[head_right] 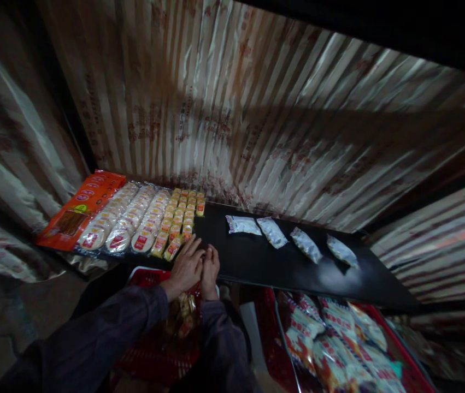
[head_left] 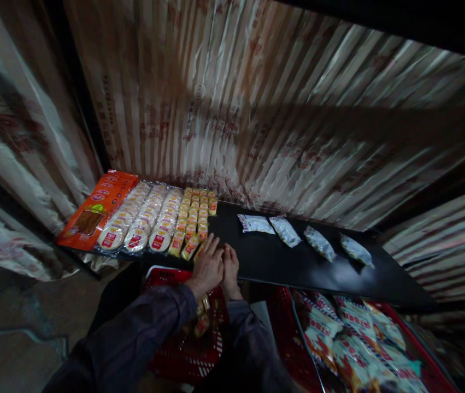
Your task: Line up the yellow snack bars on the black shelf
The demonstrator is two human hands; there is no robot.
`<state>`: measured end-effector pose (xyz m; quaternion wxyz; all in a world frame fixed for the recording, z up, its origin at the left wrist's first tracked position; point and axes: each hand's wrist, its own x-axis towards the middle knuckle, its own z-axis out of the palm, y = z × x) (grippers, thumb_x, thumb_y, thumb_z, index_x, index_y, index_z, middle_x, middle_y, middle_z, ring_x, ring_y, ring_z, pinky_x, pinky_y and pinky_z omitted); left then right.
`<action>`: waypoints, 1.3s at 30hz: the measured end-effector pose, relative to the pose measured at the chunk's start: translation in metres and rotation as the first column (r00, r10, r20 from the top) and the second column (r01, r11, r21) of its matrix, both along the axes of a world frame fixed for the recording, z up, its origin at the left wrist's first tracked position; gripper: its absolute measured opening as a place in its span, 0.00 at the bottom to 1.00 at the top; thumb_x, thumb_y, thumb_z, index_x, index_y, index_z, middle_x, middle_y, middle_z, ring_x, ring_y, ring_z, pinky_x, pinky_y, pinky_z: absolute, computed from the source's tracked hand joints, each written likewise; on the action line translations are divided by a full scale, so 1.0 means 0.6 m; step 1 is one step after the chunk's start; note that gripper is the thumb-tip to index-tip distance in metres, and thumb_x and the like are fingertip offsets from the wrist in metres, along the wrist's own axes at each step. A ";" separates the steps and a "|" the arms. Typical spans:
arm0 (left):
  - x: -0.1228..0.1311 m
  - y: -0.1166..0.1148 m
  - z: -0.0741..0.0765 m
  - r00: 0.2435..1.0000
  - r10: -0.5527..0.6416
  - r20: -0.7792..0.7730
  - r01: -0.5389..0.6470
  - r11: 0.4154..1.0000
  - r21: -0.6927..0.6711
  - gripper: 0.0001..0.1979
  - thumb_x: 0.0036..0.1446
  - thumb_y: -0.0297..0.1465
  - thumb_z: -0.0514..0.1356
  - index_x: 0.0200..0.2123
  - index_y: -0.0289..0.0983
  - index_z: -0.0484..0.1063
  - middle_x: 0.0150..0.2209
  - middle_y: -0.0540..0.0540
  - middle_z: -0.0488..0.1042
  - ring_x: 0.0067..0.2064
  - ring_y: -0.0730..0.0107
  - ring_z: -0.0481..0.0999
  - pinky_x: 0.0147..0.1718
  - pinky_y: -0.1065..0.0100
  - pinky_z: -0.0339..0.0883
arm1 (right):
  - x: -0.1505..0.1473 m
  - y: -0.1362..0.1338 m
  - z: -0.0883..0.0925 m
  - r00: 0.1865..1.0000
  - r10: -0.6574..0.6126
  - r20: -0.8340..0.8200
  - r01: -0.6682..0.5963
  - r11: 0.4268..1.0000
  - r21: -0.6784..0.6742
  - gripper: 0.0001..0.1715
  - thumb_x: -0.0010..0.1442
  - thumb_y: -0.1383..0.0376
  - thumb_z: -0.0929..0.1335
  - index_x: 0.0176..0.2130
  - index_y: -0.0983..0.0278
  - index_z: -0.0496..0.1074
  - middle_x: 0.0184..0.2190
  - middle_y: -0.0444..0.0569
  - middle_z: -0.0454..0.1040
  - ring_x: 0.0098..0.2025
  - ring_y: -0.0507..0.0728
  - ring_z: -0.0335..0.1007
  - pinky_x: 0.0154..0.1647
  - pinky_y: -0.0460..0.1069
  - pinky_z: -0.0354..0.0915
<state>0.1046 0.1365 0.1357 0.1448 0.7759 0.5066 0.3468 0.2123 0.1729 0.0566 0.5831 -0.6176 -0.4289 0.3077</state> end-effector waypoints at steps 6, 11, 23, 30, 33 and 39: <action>-0.075 -0.061 -0.084 0.960 0.248 -0.130 -0.238 0.967 0.085 0.30 0.55 0.21 0.52 0.62 0.33 0.62 0.70 0.35 0.48 0.72 0.50 0.34 0.65 0.43 0.50 | -0.037 -0.039 0.007 0.999 0.030 0.021 -0.028 0.997 -0.071 0.31 0.54 0.50 0.65 0.50 0.66 0.70 0.47 0.57 0.76 0.48 0.60 0.73 0.51 0.54 0.68; -0.088 -0.059 -0.107 0.947 0.276 -0.162 -0.267 0.961 0.075 0.27 0.57 0.23 0.53 0.61 0.33 0.63 0.69 0.32 0.50 0.71 0.49 0.38 0.63 0.45 0.53 | -0.056 -0.037 0.024 0.990 0.098 0.104 -0.085 0.989 -0.117 0.32 0.52 0.53 0.66 0.53 0.66 0.68 0.45 0.57 0.77 0.47 0.61 0.74 0.52 0.56 0.67; -0.066 -0.045 -0.108 0.950 0.274 -0.152 -0.268 0.962 0.058 0.32 0.52 0.18 0.50 0.62 0.24 0.59 0.68 0.30 0.50 0.71 0.52 0.37 0.65 0.48 0.52 | -0.075 0.006 0.050 0.987 0.141 0.072 -0.143 0.989 0.026 0.30 0.54 0.57 0.67 0.54 0.66 0.67 0.47 0.56 0.76 0.47 0.58 0.74 0.53 0.55 0.68; -0.057 -0.038 -0.112 0.953 0.274 -0.129 -0.272 0.962 0.037 0.33 0.51 0.18 0.50 0.63 0.27 0.60 0.69 0.31 0.49 0.71 0.54 0.37 0.64 0.47 0.52 | -0.069 0.016 0.028 0.987 0.121 0.107 -0.113 0.991 -0.075 0.33 0.53 0.53 0.69 0.54 0.65 0.68 0.49 0.57 0.76 0.48 0.60 0.74 0.52 0.55 0.69; -0.061 -0.042 -0.108 0.952 0.273 -0.138 -0.271 0.962 0.033 0.32 0.53 0.20 0.51 0.63 0.29 0.60 0.69 0.33 0.48 0.71 0.52 0.37 0.64 0.46 0.52 | -0.069 0.011 0.022 0.990 0.128 0.063 -0.124 0.990 -0.064 0.33 0.53 0.53 0.69 0.54 0.64 0.67 0.44 0.54 0.78 0.44 0.59 0.75 0.48 0.54 0.71; -0.070 -0.038 -0.086 0.946 0.279 -0.164 -0.269 0.960 0.077 0.27 0.57 0.24 0.52 0.61 0.29 0.62 0.69 0.34 0.49 0.72 0.51 0.38 0.66 0.46 0.47 | -0.073 0.021 0.030 0.993 0.111 0.034 -0.110 0.994 -0.011 0.37 0.54 0.55 0.68 0.59 0.65 0.61 0.46 0.55 0.76 0.45 0.58 0.74 0.50 0.54 0.69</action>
